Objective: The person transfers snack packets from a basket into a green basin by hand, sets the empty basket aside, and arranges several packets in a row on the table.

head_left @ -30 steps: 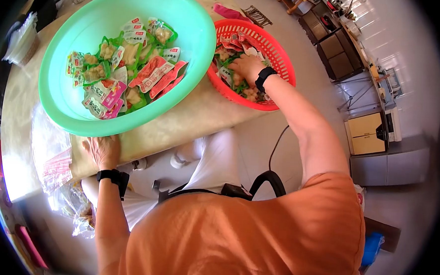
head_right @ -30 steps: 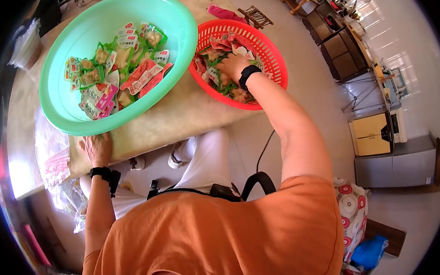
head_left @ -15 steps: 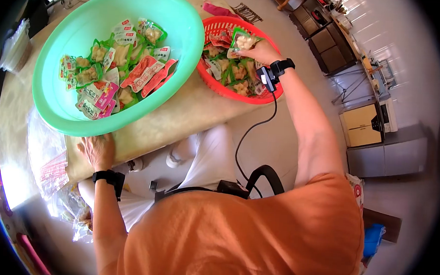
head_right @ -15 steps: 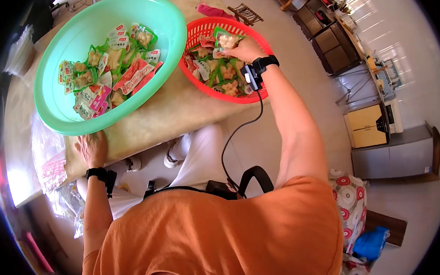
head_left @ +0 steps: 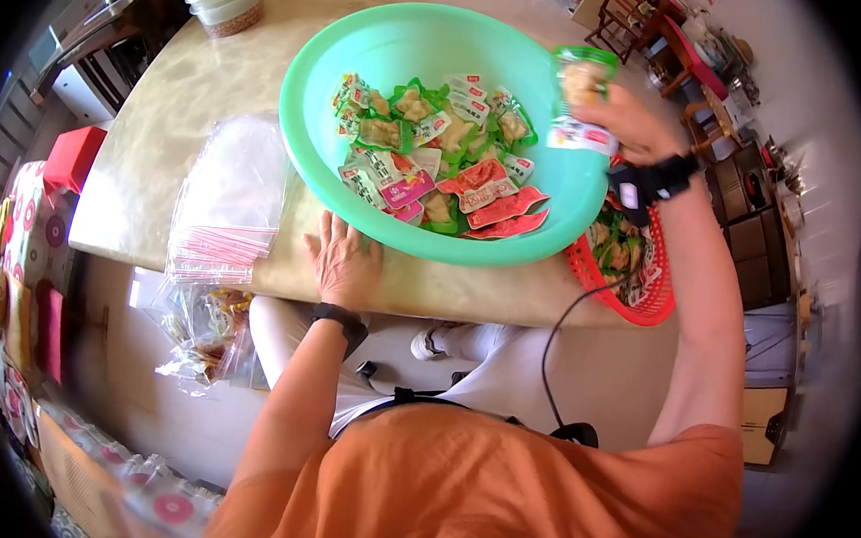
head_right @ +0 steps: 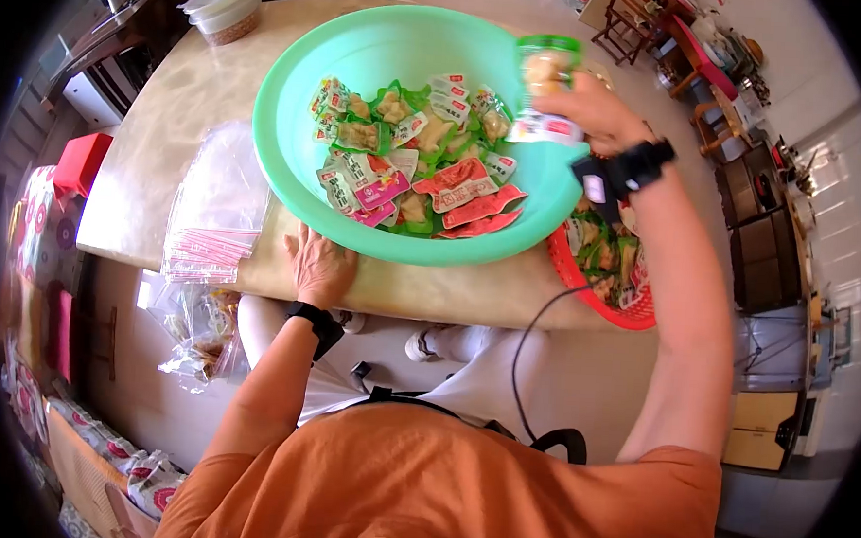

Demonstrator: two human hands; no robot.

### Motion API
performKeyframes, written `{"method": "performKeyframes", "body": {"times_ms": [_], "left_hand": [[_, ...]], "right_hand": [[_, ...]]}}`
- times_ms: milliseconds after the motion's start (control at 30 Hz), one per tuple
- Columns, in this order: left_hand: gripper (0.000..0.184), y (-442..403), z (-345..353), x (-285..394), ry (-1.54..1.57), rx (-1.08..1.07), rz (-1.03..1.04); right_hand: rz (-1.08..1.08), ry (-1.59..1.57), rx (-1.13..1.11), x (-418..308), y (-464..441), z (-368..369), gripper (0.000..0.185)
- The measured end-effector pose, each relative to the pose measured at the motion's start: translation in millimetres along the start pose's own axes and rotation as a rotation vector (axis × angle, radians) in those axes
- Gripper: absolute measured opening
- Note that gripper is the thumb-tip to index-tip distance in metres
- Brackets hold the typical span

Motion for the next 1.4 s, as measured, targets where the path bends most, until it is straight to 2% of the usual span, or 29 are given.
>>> {"method": "performKeyframes", "body": {"times_ms": [67,200,233,267,333,367,400,467,500,533,600,633,667,733,867,933,1033,1100,1133,1200,1267,1300,1333,1400], "left_hand": [[0.047,-1,-3,0,0.004,-0.003,-0.001],[0.047,0,-4,0,0.013,-0.019,-0.015],[0.046,-1,-4,1,0.015,-0.024,-0.016],[0.046,-1,-4,1,0.021,-0.036,-0.006],[0.045,-1,-5,3,0.006,-0.001,-0.006],[0.044,-1,-5,4,-0.006,0.019,0.009],[0.044,-1,-2,3,0.003,-0.004,0.031],[0.044,-1,4,-2,-0.08,0.033,0.042],[0.044,0,5,-3,-0.091,0.025,0.035],[0.044,1,5,0,-0.1,0.017,0.033],[0.044,2,3,7,-0.133,-0.024,0.019],[0.046,2,4,10,-0.206,-0.022,0.026],[0.048,4,1,14,-0.205,-0.031,0.038],[0.044,3,2,14,-0.165,-0.025,0.033],[0.045,3,3,20,-0.194,-0.057,0.031],[0.046,3,4,18,-0.202,-0.045,0.009],[0.044,4,1,25,-0.209,-0.075,0.009],[0.043,1,1,23,-0.229,-0.097,-0.023],[0.043,1,5,20,-0.255,-0.097,-0.02],[0.044,1,1,19,-0.282,-0.085,-0.046],[0.041,1,-5,26,-0.246,-0.343,-0.101],[0.039,0,-5,21,-0.217,-0.281,-0.083],[0.038,-2,1,13,-0.188,-0.22,-0.061],[0.039,-2,3,5,-0.066,-0.092,-0.057]], "right_hand": [[0.035,-0.03,-0.106,-5,-37,33,0.032],[0.096,-0.141,-0.043,-26,-82,79,0.065],[0.029,-0.142,-0.009,-33,-83,80,0.076],[0.04,-0.141,0.004,-36,-77,75,0.076],[-0.105,0.048,-0.017,-55,-57,64,0.074],[-0.13,0.16,0.037,-57,-40,56,0.064],[-0.106,0.161,0.06,-58,-24,44,0.064],[-0.045,0.362,0.135,-49,14,20,0.046],[-0.037,0.332,0.132,-33,30,7,0.03],[0.011,0.329,0.172,-20,52,-9,0.03],[0.025,0.57,0.157,-4,89,-32,0.033],[0.144,0.535,0.16,21,106,-45,0.028],[0.125,0.514,0.195,47,117,-55,0.025],[0.123,0.795,0.174,77,139,-59,0.027],[0.16,1.052,0.005,138,152,-53,0.032],[0.259,1.163,0.0,155,153,-47,0.038],[0.317,1.094,0.059,187,151,-48,0.038],[0.321,1.246,0.037,195,148,-46,0.036],[0.419,1.253,-0.083,200,144,-45,0.044],[0.482,1.273,-0.152,198,143,-41,0.041],[0.437,1.286,-0.094,196,144,-41,0.026],[0.361,1.293,-0.048,194,145,-41,0.027],[0.408,1.192,-0.04,192,146,-44,0.024],[0.303,1.022,0.028,185,143,-55,0.024]]}}
Point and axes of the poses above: each hand's wrist, its own y-axis away from the middle knuckle, its own z-axis out of the palm, x = y × z, the point moved 5 cm from there along -y, towards the middle knuckle, and after that the axes turned 10 degrees about y, right-handed, at the moved point
